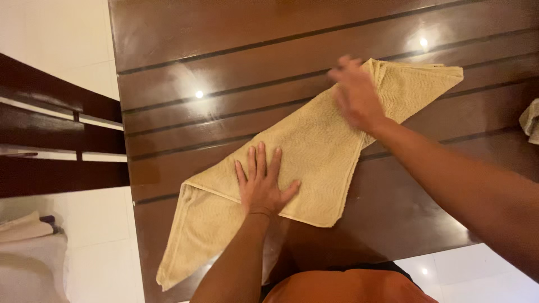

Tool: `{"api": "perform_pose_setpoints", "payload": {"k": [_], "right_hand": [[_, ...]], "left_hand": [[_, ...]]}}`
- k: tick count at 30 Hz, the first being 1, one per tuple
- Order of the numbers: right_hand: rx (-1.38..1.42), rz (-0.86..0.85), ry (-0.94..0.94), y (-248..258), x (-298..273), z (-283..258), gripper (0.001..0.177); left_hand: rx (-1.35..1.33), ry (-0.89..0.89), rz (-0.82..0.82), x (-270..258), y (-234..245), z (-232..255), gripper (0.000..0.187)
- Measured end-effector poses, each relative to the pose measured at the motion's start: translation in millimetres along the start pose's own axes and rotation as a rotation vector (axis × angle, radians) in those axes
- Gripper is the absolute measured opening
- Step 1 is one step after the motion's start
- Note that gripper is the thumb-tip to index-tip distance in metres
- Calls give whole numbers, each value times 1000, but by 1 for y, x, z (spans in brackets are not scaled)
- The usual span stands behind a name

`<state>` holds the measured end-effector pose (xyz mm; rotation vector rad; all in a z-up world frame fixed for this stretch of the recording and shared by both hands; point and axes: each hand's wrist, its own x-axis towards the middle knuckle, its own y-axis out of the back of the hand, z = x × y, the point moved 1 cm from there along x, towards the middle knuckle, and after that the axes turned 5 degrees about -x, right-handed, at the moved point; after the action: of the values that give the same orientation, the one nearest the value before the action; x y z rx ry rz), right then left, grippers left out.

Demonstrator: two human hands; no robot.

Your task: The person folds a beige towel on a wooden dining table. They smooth the towel, fold it into a triangle, then fold the triangle into a smaller rectangle, and finally roll it into a compact bundle.

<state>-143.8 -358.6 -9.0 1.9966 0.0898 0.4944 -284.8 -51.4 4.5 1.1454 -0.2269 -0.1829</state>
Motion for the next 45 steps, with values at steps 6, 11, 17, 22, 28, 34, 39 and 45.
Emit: {"api": "perform_pose_setpoints", "payload": {"k": [6, 11, 17, 22, 28, 34, 39, 45], "right_hand": [[-205, -411, -128, -2, 10, 26, 62], [-128, -319, -426, 17, 0, 101, 66], [-8, 62, 33, 14, -36, 95, 57], [284, -64, 263, 9, -73, -3, 37], [255, -301, 299, 34, -119, -91, 45], [270, -386, 199, 45, -148, -100, 45], [323, -338, 133, 42, -162, -96, 40], [418, -166, -240, 40, -174, -99, 36]], "left_hand": [[25, -26, 29, -1, 4, 0, 95], [66, 30, -38, -1, 6, 4, 95], [60, 53, -77, 1, 6, 8, 95], [132, 38, -21, -8, -7, 15, 88], [37, -58, -31, -48, -47, 71, 85], [-163, -91, 18, -105, -52, 112, 80], [-103, -36, 53, -102, -44, 118, 60], [-331, -58, 234, -93, -21, 120, 33]]}}
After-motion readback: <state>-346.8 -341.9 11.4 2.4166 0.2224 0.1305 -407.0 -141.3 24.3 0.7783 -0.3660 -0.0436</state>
